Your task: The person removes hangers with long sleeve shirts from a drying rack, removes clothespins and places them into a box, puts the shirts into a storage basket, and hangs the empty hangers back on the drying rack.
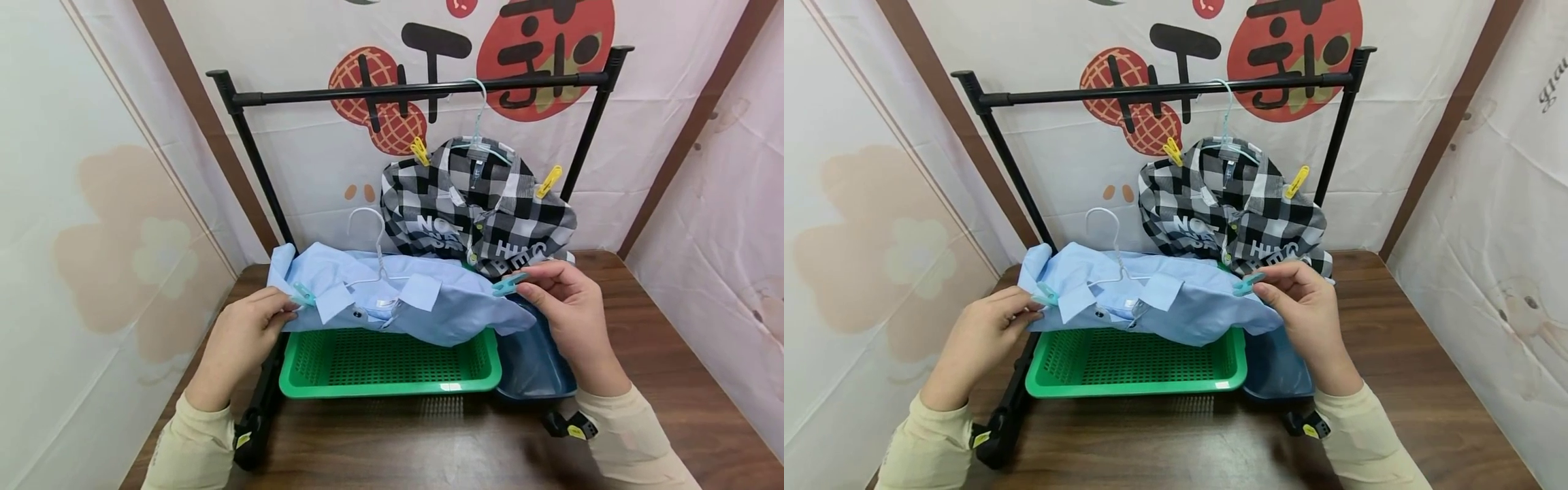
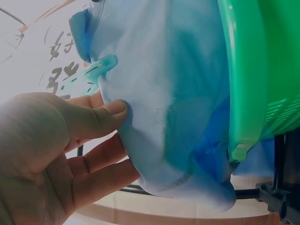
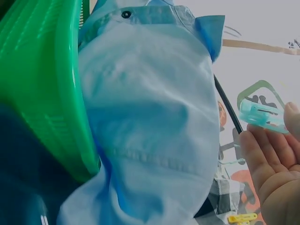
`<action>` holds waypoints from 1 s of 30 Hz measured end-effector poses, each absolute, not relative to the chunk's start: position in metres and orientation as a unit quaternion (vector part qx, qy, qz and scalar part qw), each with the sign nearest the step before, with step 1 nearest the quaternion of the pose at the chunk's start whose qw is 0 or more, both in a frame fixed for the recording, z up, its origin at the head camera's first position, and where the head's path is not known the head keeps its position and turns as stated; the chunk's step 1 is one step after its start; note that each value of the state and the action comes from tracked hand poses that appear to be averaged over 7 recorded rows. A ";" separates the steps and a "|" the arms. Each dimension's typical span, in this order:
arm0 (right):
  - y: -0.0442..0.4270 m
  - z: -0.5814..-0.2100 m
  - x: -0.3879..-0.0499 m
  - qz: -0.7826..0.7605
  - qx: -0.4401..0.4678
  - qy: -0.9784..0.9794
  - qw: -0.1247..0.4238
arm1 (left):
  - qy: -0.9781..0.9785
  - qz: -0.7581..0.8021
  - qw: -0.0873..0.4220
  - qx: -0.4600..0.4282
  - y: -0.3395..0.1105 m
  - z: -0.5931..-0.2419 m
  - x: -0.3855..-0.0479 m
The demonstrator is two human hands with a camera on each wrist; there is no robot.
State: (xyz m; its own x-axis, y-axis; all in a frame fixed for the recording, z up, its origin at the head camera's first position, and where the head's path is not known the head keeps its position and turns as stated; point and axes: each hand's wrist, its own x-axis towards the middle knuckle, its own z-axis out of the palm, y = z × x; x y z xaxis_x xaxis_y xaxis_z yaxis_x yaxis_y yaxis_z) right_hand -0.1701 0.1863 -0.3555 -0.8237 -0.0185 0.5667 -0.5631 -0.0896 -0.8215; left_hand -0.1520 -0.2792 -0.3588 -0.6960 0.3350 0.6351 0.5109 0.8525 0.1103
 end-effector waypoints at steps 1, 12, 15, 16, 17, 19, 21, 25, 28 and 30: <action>0.189 -0.356 -0.169 0.701 0.225 -0.649 0.195 | -0.910 -0.141 0.312 -0.232 -0.279 -0.359 -0.153; 0.211 -0.353 -0.164 0.659 0.209 -0.693 0.204 | -0.911 -0.147 0.312 -0.227 -0.279 -0.360 -0.154; 0.217 -0.353 -0.164 0.655 0.198 -0.701 0.201 | -0.913 -0.147 0.308 -0.221 -0.280 -0.361 -0.154; 0.218 -0.353 -0.163 0.653 0.193 -0.705 0.198 | -0.914 -0.147 0.307 -0.219 -0.280 -0.361 -0.154; 0.219 -0.354 -0.163 0.652 0.187 -0.709 0.195 | -0.915 -0.147 0.305 -0.217 -0.280 -0.361 -0.154; 0.222 -0.355 -0.163 0.649 0.177 -0.715 0.188 | -0.917 -0.147 0.304 -0.214 -0.281 -0.360 -0.153; 0.226 -0.356 -0.162 0.638 0.164 -0.729 0.185 | -0.917 -0.149 0.303 -0.211 -0.281 -0.360 -0.153; 0.233 -0.361 -0.162 0.593 0.142 -0.771 0.183 | -0.916 -0.153 0.305 -0.210 -0.282 -0.359 -0.153; 0.240 -0.366 -0.162 0.557 0.129 -0.800 0.185 | -0.915 -0.156 0.306 -0.211 -0.282 -0.358 -0.153; 0.243 -0.370 -0.163 0.541 0.124 -0.810 0.187 | -0.915 -0.157 0.306 -0.211 -0.283 -0.358 -0.154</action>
